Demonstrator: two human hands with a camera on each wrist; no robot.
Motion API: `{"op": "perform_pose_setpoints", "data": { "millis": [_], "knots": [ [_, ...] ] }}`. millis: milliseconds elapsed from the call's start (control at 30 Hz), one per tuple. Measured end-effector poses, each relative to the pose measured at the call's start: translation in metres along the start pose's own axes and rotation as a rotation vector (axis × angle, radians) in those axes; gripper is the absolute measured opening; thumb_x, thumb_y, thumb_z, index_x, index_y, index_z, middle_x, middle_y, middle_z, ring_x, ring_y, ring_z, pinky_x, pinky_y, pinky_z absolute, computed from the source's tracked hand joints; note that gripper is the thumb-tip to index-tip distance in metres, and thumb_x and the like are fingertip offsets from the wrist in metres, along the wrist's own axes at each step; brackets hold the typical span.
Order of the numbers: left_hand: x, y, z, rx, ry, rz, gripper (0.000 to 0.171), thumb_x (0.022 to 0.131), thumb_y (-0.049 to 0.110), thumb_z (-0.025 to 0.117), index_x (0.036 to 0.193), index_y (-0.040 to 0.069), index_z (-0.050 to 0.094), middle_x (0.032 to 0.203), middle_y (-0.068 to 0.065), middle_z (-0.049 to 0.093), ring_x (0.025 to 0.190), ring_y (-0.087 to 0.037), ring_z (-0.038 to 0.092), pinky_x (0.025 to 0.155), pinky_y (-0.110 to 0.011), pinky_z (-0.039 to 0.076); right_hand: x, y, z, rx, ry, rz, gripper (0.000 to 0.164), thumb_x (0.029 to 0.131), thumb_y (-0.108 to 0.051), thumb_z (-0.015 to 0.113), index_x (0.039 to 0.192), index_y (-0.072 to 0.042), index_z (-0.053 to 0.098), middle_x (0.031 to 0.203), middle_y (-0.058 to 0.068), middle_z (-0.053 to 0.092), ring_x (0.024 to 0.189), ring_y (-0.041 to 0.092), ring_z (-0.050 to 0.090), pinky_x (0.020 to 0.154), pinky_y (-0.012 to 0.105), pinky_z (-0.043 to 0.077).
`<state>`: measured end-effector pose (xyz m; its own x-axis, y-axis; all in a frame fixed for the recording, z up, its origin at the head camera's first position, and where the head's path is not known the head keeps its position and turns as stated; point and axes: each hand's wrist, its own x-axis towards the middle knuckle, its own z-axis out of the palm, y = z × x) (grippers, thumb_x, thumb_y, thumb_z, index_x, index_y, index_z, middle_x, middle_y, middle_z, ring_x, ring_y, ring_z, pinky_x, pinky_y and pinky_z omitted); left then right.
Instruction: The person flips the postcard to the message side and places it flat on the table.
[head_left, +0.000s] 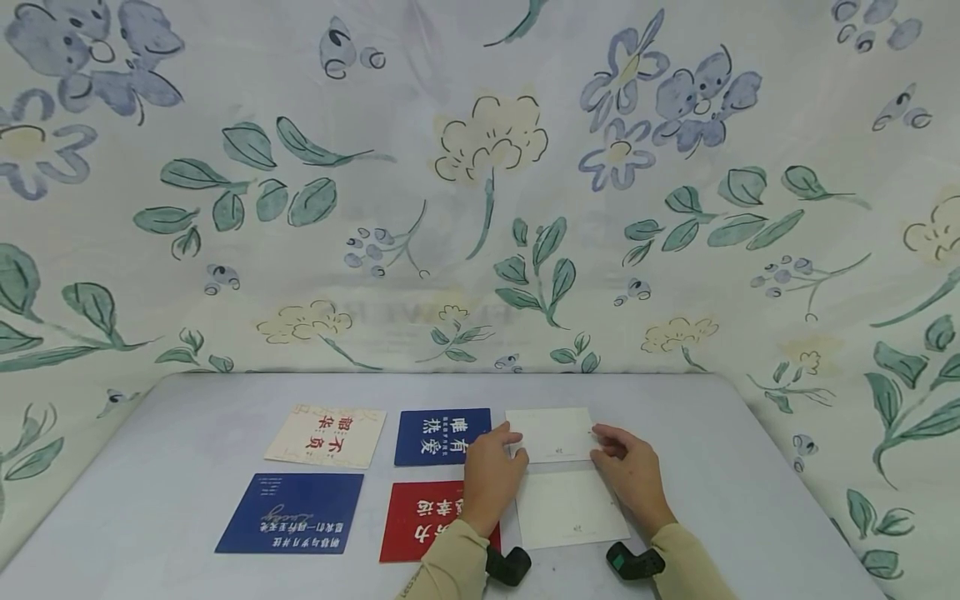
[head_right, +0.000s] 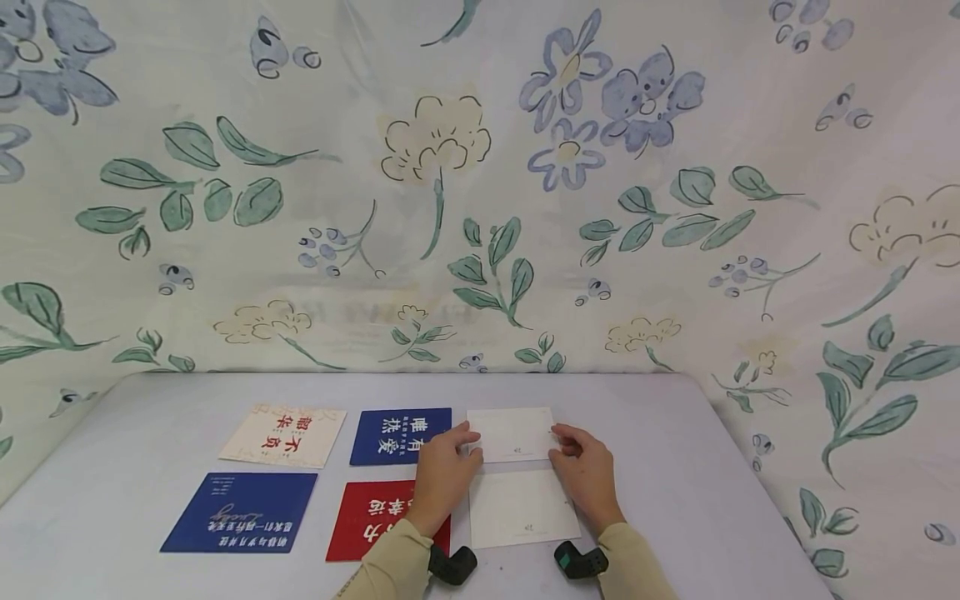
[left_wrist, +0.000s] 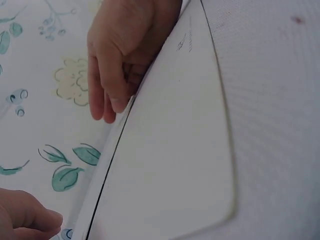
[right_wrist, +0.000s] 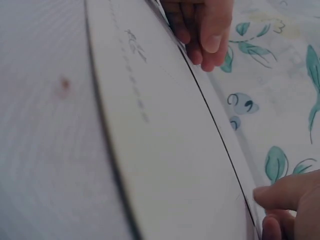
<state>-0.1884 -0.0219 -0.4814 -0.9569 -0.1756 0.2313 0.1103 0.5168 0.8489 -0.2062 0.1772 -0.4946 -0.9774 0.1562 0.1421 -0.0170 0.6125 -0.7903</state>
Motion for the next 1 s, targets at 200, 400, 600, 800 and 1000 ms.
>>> {"op": "perform_pose_setpoints", "data": {
  "millis": [200, 400, 600, 800, 1000],
  "knots": [
    [-0.001, 0.002, -0.002, 0.003, -0.007, 0.0, 0.023, 0.08, 0.01, 0.066, 0.101, 0.004, 0.071, 0.122, -0.014, 0.06, 0.118, -0.033, 0.051, 0.098, -0.049, 0.039, 0.0, 0.0, 0.0, 0.057, 0.011, 0.025, 0.032, 0.081, -0.012, 0.067, 0.112, -0.014, 0.066, 0.106, 0.006, 0.062, 0.09, 0.017, 0.058, 0.077, 0.031, 0.049],
    [0.001, 0.009, -0.008, -0.012, -0.01, 0.021, 0.023, 0.08, 0.011, 0.066, 0.102, 0.004, 0.071, 0.123, -0.013, 0.059, 0.119, -0.033, 0.05, 0.098, -0.05, 0.039, 0.003, 0.004, -0.001, 0.129, 0.038, 0.035, 0.026, 0.084, -0.014, 0.063, 0.11, -0.019, 0.066, 0.104, 0.002, 0.062, 0.091, 0.015, 0.057, 0.077, 0.027, 0.048],
    [0.004, 0.016, -0.015, -0.025, -0.008, 0.036, 0.025, 0.08, 0.011, 0.067, 0.104, 0.004, 0.07, 0.124, -0.012, 0.059, 0.12, -0.033, 0.05, 0.098, -0.05, 0.039, 0.004, 0.006, -0.004, 0.193, 0.05, 0.02, 0.026, 0.085, -0.013, 0.062, 0.11, -0.018, 0.066, 0.102, 0.002, 0.061, 0.09, 0.014, 0.056, 0.074, 0.022, 0.046],
    [0.007, 0.02, -0.028, -0.05, 0.006, 0.02, 0.027, 0.081, 0.013, 0.067, 0.106, 0.005, 0.07, 0.124, -0.011, 0.059, 0.121, -0.031, 0.049, 0.099, -0.048, 0.039, 0.003, 0.001, -0.006, 0.24, 0.028, 0.013, 0.027, 0.086, -0.012, 0.062, 0.112, -0.016, 0.065, 0.108, 0.004, 0.062, 0.096, 0.015, 0.056, 0.078, 0.015, 0.045],
    [0.01, 0.023, -0.046, -0.085, 0.027, 0.038, 0.027, 0.082, 0.014, 0.066, 0.108, 0.006, 0.069, 0.124, -0.012, 0.059, 0.12, -0.032, 0.049, 0.097, -0.049, 0.041, -0.001, -0.01, -0.007, 0.281, 0.01, -0.033, 0.027, 0.086, -0.012, 0.064, 0.112, -0.015, 0.065, 0.108, 0.004, 0.062, 0.097, 0.014, 0.057, 0.08, 0.013, 0.044]
  ]
}}
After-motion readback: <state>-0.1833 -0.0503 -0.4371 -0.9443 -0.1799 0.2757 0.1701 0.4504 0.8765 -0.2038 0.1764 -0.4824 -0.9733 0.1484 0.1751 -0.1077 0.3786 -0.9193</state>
